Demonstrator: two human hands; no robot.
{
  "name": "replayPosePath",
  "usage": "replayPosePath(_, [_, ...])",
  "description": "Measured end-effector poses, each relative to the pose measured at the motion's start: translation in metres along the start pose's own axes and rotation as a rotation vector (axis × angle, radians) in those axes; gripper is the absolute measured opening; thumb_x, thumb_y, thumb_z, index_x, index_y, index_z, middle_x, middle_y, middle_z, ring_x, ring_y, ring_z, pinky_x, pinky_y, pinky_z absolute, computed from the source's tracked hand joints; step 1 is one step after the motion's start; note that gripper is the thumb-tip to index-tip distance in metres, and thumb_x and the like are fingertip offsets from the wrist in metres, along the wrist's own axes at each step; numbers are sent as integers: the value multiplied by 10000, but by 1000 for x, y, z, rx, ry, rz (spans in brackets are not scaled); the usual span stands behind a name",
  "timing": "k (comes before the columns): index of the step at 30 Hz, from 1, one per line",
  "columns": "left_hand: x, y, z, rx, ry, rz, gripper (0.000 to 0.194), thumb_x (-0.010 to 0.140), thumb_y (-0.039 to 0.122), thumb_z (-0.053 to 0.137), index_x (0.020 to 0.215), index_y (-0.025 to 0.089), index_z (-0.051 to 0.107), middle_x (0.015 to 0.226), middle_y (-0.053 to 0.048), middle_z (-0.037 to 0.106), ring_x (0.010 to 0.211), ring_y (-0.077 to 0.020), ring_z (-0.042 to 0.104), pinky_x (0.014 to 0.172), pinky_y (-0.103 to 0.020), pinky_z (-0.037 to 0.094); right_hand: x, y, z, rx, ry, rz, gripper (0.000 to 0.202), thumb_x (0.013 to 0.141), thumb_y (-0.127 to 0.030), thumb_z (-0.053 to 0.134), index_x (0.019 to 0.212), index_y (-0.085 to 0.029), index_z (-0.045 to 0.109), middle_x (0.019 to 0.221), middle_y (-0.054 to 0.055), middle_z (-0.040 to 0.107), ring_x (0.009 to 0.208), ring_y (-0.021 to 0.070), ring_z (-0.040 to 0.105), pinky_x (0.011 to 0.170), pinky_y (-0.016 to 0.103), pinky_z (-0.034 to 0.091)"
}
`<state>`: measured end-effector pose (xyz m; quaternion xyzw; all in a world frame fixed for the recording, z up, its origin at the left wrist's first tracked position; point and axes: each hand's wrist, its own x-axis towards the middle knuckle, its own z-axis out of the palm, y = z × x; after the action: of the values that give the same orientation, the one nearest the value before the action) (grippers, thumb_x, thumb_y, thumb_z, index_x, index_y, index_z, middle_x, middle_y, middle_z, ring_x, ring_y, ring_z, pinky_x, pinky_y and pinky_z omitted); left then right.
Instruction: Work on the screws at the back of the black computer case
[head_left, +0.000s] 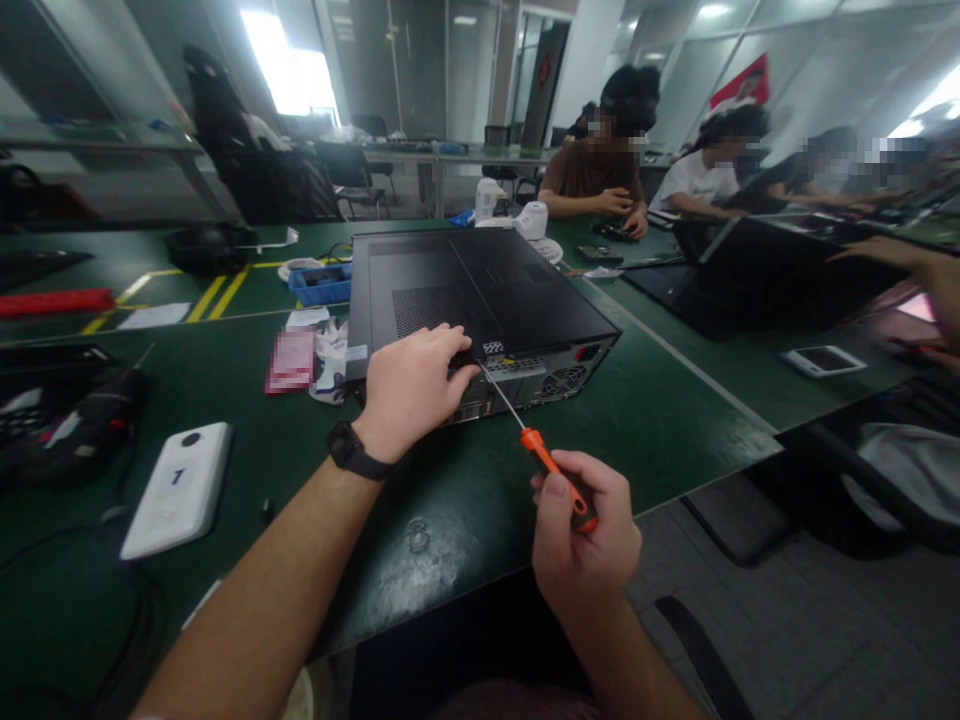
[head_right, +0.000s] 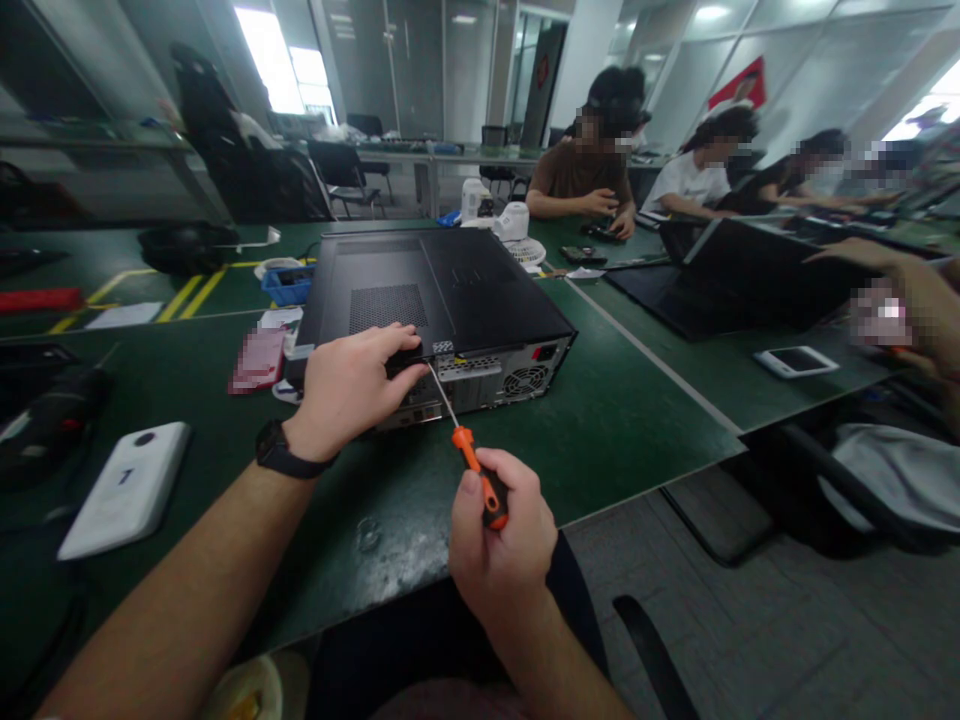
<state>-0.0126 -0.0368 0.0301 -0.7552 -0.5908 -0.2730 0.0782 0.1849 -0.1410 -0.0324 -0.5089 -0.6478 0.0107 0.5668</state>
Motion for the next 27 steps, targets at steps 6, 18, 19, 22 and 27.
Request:
replayPosePath(6, [0,-1,1,7,11,8,253,948,358,687,1163,243,755,1326,-64,763,1226,-277,715,956,-411,589,4,-6,-2,54,-15,-30,248,959,-236,604,1204,-209,633,972,60,745,746,178,747,670,319,625])
replayPosePath(18, [0,-1,1,13,5,3,255,947,356,688,1171,253,755,1342,-57,756,1251,-282,704,978,-428,592,5,-5,-2,37,-23,-66,285,933,-239,622,1217,-215,619,987,62,746,807,201,760,708,341,639])
replayPosePath(19, [0,-1,1,12,9,2,258,946,356,691,1173,251,754,1343,-57,756,1249,-282,705,976,-427,593,6,-6,-2,33,-15,-93,287,920,-224,629,1207,-216,619,987,61,744,820,202,761,715,338,639])
replayPosePath(22, [-1,-1,2,13,19,9,258,943,353,700,1169,240,756,1343,-60,756,1247,-283,709,975,-424,595,6,-6,0,0,16,-98,247,925,-202,631,1171,-220,631,969,52,751,779,187,761,698,315,631])
replayPosePath(27, [-1,-1,2,4,16,11,272,945,352,699,1183,234,754,1355,-64,751,1264,-278,701,1019,-425,580,0,-4,0,-17,10,-13,219,966,-252,632,1183,-221,638,919,41,764,673,168,736,645,303,614])
